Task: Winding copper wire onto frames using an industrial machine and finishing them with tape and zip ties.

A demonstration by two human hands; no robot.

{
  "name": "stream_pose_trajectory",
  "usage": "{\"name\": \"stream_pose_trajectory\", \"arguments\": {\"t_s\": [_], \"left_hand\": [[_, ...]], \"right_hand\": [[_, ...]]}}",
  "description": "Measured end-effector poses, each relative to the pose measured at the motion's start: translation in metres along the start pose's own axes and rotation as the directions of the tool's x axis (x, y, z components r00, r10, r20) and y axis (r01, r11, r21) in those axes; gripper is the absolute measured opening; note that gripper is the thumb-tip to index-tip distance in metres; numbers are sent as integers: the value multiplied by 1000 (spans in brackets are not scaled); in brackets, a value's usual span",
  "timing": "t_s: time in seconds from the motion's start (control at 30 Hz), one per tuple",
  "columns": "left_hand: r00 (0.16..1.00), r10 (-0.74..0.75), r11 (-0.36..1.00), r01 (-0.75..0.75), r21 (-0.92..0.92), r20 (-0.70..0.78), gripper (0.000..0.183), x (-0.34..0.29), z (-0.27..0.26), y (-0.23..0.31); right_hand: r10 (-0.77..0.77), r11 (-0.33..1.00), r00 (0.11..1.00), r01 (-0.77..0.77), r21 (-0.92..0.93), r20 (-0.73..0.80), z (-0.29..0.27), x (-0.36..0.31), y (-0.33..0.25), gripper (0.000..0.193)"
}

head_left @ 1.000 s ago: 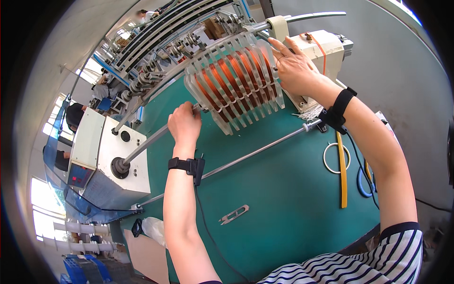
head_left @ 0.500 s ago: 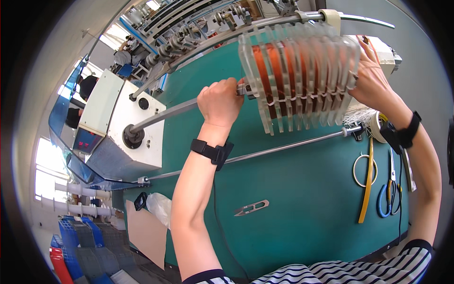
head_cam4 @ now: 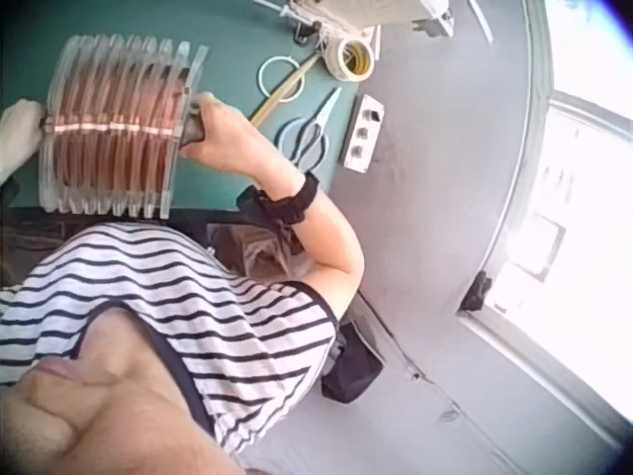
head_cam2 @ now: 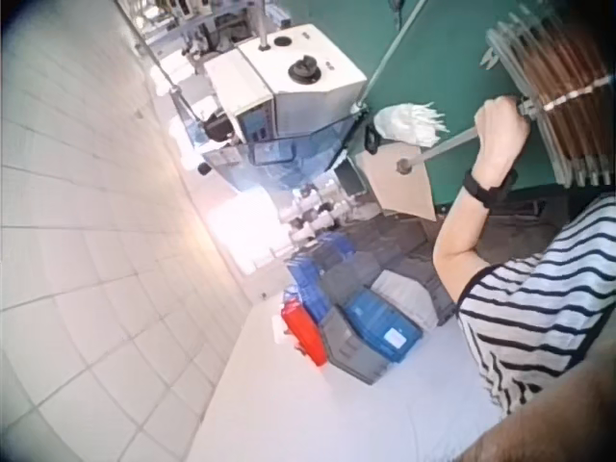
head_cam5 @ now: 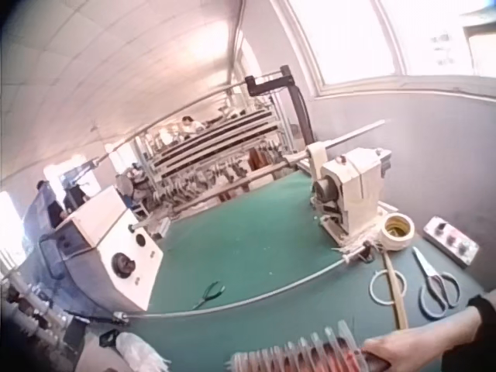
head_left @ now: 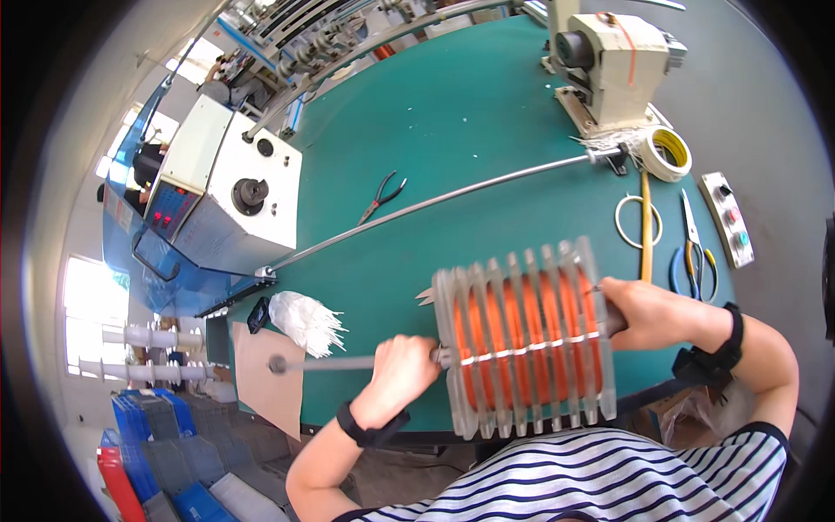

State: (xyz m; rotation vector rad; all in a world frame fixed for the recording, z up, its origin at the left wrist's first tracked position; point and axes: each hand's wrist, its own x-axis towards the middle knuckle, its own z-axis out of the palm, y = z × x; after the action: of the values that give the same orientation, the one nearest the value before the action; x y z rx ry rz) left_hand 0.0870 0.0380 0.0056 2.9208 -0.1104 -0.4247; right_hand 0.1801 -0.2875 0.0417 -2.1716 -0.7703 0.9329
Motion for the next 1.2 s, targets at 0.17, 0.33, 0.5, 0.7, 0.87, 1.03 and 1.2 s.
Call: {"name": "stream_pose_trajectory", "arguments": {"t_s": [0.17, 0.33, 0.5, 0.7, 0.87, 1.03, 1.2], "left_hand": [[994, -105, 989, 104, -103, -2, 12, -33, 23, -17], [992, 118, 940, -100, -327, 35, 52, -62, -23, -44], [934, 309, 924, -340, -174, -181, 50, -39, -69, 27], [848, 448, 844, -505, -181, -282, 39, 23, -44, 105], [819, 480, 854, -518, -46, -316, 26, 51, -22, 125], [697, 630, 763, -638, 105, -341, 6, 45, -20, 129], [719, 571, 817, -546, 185, -397, 6, 55, -36, 126]], "right_hand": [[-113, 984, 989, 125, 130, -92, 48, 3, 24, 48], [249, 872, 954, -147, 466, -164, 29, -6, 48, 39], [-6, 840, 862, -270, -470, -507, 28, 0, 79, 54], [-323, 382, 803, -374, -845, -501, 20, -29, 104, 72], [-146, 989, 695, 76, -129, -705, 85, -41, 15, 38], [-61, 954, 796, 224, 199, -603, 129, -43, -12, 58], [-64, 980, 787, 167, 112, -613, 132, -37, -32, 53]]}}
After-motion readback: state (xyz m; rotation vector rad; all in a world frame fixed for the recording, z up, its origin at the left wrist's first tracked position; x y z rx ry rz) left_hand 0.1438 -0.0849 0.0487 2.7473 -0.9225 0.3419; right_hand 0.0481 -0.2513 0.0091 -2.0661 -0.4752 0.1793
